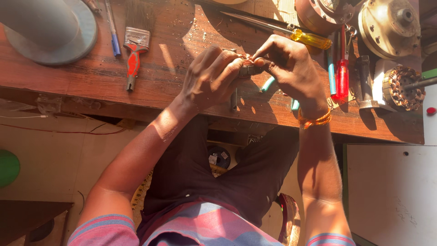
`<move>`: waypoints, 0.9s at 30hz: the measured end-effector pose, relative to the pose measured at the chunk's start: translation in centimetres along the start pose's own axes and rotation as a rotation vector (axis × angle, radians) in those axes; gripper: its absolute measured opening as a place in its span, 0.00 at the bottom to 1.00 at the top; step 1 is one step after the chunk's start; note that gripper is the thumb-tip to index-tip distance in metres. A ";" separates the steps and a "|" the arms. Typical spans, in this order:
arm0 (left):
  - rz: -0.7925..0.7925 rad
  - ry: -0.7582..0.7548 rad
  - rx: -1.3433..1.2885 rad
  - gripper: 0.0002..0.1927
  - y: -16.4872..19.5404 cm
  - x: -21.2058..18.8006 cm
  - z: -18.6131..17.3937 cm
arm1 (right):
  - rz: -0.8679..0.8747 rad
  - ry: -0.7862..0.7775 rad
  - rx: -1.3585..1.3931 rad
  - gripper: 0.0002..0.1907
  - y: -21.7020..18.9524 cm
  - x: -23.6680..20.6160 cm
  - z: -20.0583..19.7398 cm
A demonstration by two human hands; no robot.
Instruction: The person works at a cluttered workbench removing copper windings from an electric motor armature, pulling wire coils loose by hand and using pliers and a screwdriver to pry pieces free. They rotate the armature to reach different sections and set removed wire pieces aside on the bench.
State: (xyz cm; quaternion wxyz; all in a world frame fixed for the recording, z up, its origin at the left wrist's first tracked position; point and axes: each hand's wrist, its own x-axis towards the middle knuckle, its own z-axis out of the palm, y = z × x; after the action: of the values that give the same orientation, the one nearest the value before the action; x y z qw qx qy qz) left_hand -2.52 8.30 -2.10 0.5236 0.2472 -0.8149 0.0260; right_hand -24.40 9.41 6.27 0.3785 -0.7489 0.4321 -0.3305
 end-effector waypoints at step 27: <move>0.025 0.029 0.018 0.17 0.4 0.8 -0.4 | -0.101 0.029 -0.328 0.04 -0.6 3.1 -0.8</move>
State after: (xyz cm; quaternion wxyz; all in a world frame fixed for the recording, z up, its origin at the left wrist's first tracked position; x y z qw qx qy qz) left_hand -2.64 8.48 -1.20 0.5325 0.2414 -0.8101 0.0434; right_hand -23.55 6.64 7.72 0.2280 -0.8165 0.4475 -0.2849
